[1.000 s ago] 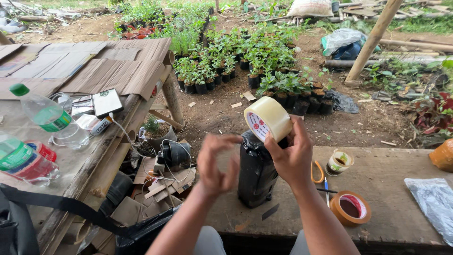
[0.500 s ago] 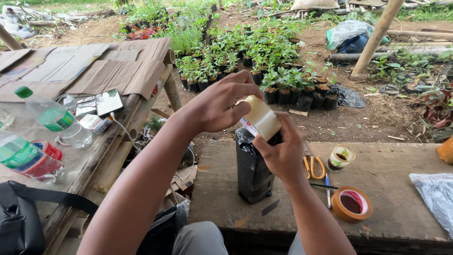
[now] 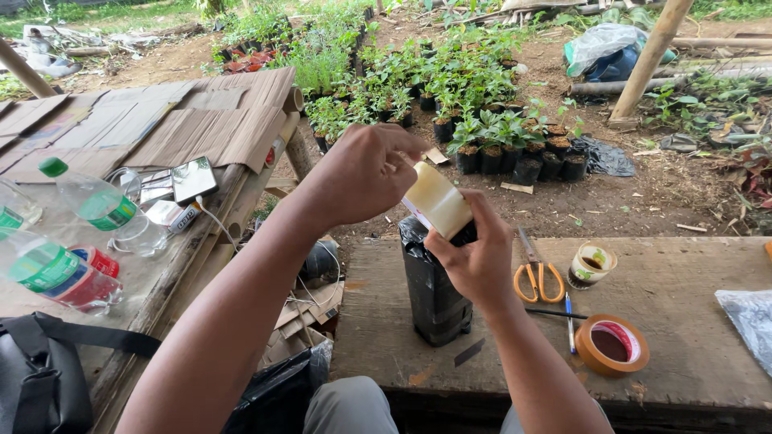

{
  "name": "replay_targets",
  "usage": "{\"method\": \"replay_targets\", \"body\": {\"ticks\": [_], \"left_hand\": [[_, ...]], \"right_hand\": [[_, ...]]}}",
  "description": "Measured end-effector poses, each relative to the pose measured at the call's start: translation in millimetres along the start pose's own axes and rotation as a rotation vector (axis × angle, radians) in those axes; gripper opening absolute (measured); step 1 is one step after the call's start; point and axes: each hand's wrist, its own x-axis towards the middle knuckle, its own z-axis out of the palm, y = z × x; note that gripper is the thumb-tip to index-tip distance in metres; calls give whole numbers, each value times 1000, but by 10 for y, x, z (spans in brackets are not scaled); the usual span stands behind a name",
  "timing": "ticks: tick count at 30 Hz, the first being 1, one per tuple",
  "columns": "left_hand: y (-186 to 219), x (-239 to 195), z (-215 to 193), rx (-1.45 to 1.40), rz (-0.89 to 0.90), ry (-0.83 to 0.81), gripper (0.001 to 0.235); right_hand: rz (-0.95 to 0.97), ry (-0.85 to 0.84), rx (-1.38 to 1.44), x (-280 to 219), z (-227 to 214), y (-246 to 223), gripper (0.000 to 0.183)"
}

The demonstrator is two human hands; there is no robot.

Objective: The person wraps a black plastic-wrapped cylindrical object with clear packing tape on a wooden table. They repeatedly apply tape strips, smooth them down, and adjust the object's position to secure the wrapping.

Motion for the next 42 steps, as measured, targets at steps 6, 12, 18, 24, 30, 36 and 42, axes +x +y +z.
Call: {"method": "replay_targets", "body": {"ticks": [6, 12, 18, 24, 30, 36, 42], "left_hand": [[14, -72, 129, 63, -162, 60, 30], [121, -165, 39, 72, -137, -63, 52], [199, -194, 55, 89, -203, -31, 65], [217, -249, 130, 85, -179, 92, 64], [216, -263, 130, 76, -176, 135, 65], [254, -289, 99, 66, -160, 136, 60], [284, -286, 80, 93, -201, 118, 56]], "right_hand": [[-39, -16, -29, 0, 41, 27, 39], [-22, -19, -13, 11, 35, 5, 40], [7, -20, -42, 16, 52, -35, 39], [1, -22, -47, 16, 53, -42, 39], [-13, -5, -64, -1, 90, -50, 42], [-49, -34, -73, -9, 102, -15, 42], [-71, -39, -87, -11, 115, 10, 42]]}}
